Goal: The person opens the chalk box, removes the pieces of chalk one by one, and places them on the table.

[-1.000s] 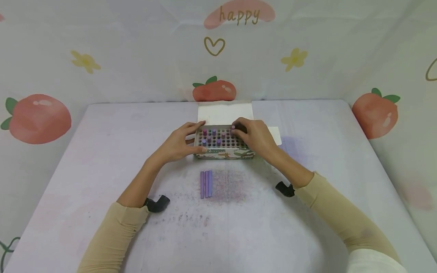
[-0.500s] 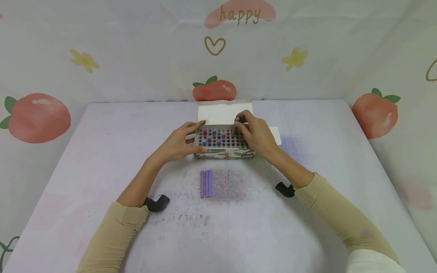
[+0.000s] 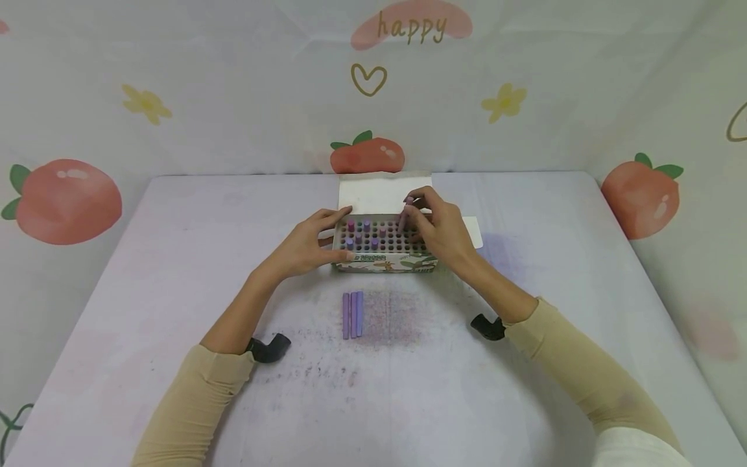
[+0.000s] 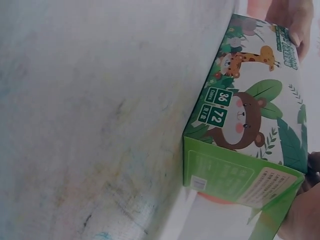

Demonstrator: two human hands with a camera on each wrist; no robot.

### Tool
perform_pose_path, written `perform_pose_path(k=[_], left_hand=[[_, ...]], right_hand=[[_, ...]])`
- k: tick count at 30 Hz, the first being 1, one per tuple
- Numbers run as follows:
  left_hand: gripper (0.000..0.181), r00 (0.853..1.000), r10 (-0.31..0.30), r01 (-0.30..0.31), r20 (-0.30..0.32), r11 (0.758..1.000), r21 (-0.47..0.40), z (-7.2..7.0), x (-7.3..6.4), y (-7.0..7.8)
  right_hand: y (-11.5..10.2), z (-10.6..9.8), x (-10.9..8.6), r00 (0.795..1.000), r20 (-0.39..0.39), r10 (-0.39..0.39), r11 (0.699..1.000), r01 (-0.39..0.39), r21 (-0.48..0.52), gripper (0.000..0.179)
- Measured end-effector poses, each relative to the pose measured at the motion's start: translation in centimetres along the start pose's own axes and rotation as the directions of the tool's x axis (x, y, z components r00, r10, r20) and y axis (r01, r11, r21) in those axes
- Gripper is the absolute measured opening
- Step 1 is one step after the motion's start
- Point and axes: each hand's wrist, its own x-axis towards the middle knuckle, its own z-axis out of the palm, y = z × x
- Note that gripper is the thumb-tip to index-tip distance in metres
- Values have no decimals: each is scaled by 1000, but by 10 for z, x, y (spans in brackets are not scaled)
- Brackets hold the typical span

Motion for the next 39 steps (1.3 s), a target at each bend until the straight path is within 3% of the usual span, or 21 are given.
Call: perform_pose_path(k=[10, 15, 22, 39], left_hand=[[90, 1000, 3, -3, -5, 1000, 2, 0, 0, 0], [91, 1000, -6, 6, -4, 1000, 0, 1, 1, 0], [90, 1000, -14, 14, -2, 1000, -10, 1, 1, 0], [90, 1000, -9, 9, -5, 1000, -7, 1, 0, 0]], right_hand=[[-9, 0, -8, 994, 34, 104, 977, -109, 183, 28], [-15, 0, -14, 991, 37, 132, 971, -136, 197, 28], [-20, -1, -22, 993, 63, 102, 962, -115, 249, 31], [-24, 13, -38, 966, 173, 191, 922, -237, 305, 29]])
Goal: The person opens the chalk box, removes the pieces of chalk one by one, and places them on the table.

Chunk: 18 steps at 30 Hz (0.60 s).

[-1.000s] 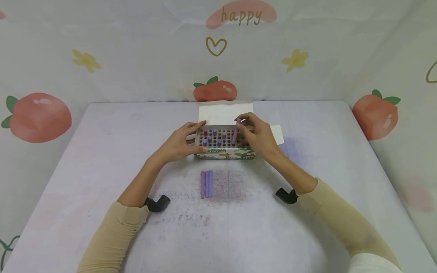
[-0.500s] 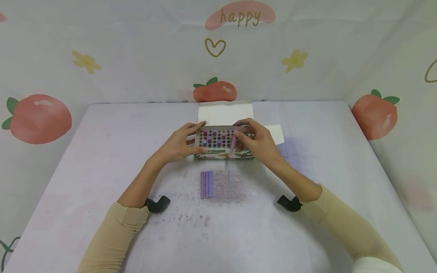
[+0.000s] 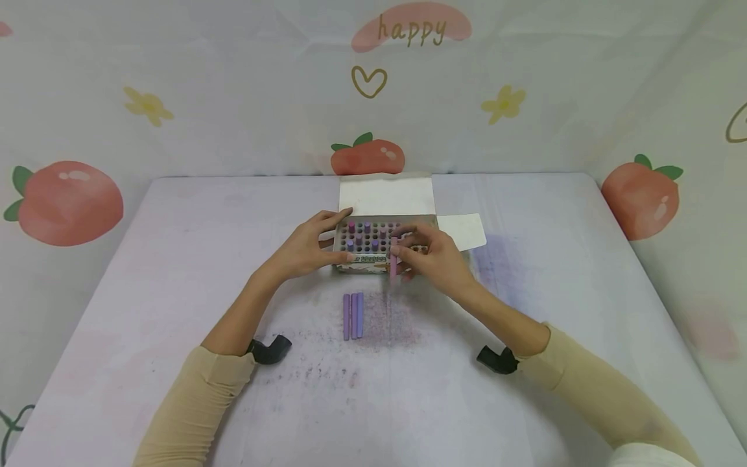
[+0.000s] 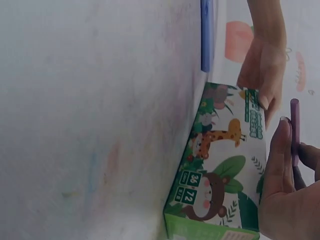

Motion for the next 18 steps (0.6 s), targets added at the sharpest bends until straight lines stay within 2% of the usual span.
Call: perform_pose_path(k=[10, 18], left_hand=[[90, 1000, -4, 4, 1, 1000, 5, 0, 0, 1], [90, 1000, -3, 3, 2, 1000, -9, 0, -1, 2]], right_hand=[[4, 8, -10, 994, 85, 71, 996, -76, 54, 32], [5, 13, -16, 989, 93, 113, 992, -118, 53, 31]])
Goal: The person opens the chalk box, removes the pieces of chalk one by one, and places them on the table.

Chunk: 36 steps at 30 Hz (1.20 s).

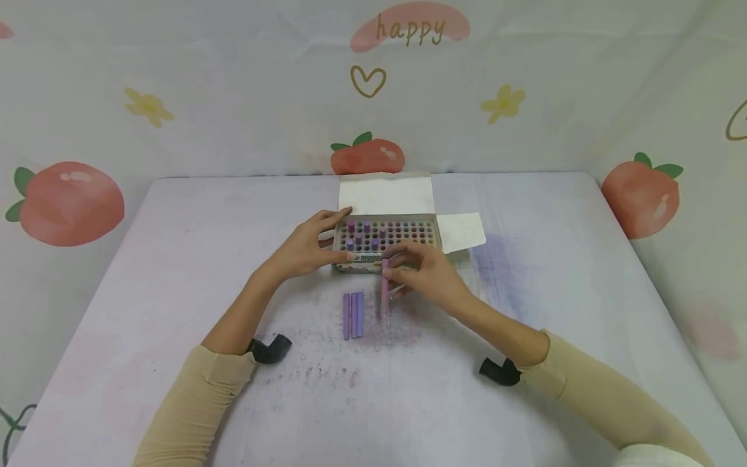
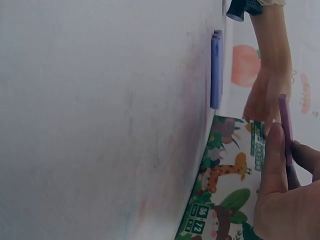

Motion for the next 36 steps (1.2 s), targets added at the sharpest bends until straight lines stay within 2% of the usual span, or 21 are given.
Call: perform_pose_path(k=[13, 22, 36], left_hand=[[90, 1000, 3, -3, 6, 1000, -8, -1, 0, 1], [90, 1000, 4, -4, 3, 1000, -18, 0, -1, 1], [90, 1000, -5, 5, 0, 1000, -18, 1, -1, 2]], right_hand=[[14, 12, 1, 993, 28, 118, 992, -119, 33, 33], [25, 16, 6, 966, 57, 253, 962, -257, 89, 35], [32, 22, 6, 952, 53, 303, 951, -305, 49, 27]])
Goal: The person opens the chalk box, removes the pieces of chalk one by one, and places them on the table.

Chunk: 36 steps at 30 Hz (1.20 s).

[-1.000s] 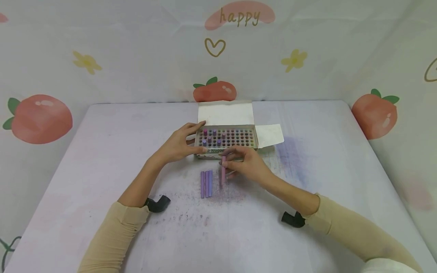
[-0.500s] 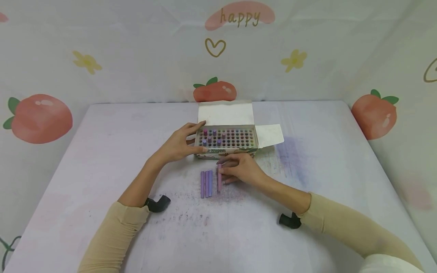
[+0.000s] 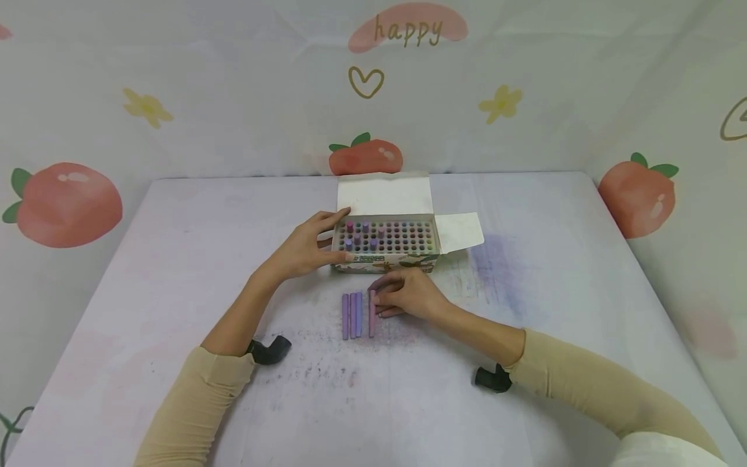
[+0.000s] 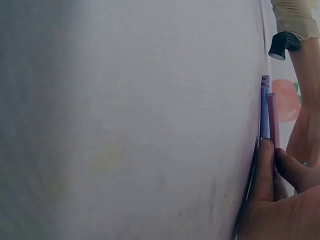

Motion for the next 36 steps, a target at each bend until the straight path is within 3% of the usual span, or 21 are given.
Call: perform_pose_path(k=[5, 21, 26, 30, 36], left_hand=[[89, 1000, 5, -5, -2, 1000, 1, 0, 0, 0], [89, 1000, 11, -11, -4, 1000, -10, 0, 0, 0], [90, 1000, 10, -10, -5, 1000, -19, 0, -1, 0], [90, 1000, 8, -8, -3, 1000, -16, 0, -2, 0], [90, 1000, 18, -18, -2, 1000, -15, 0, -1, -1]], right_hand=[[-1, 4, -1, 1000, -5, 4, 999, -4, -32, 22], [-9, 1, -5, 1000, 16, -11, 1000, 11, -8, 23], [-16, -2, -8, 998, -3, -68, 997, 68, -23, 28], [-22, -5, -12, 992, -36, -124, 986, 119, -114, 29], [-27, -12, -14, 962, -8, -272, 938, 263, -225, 28]])
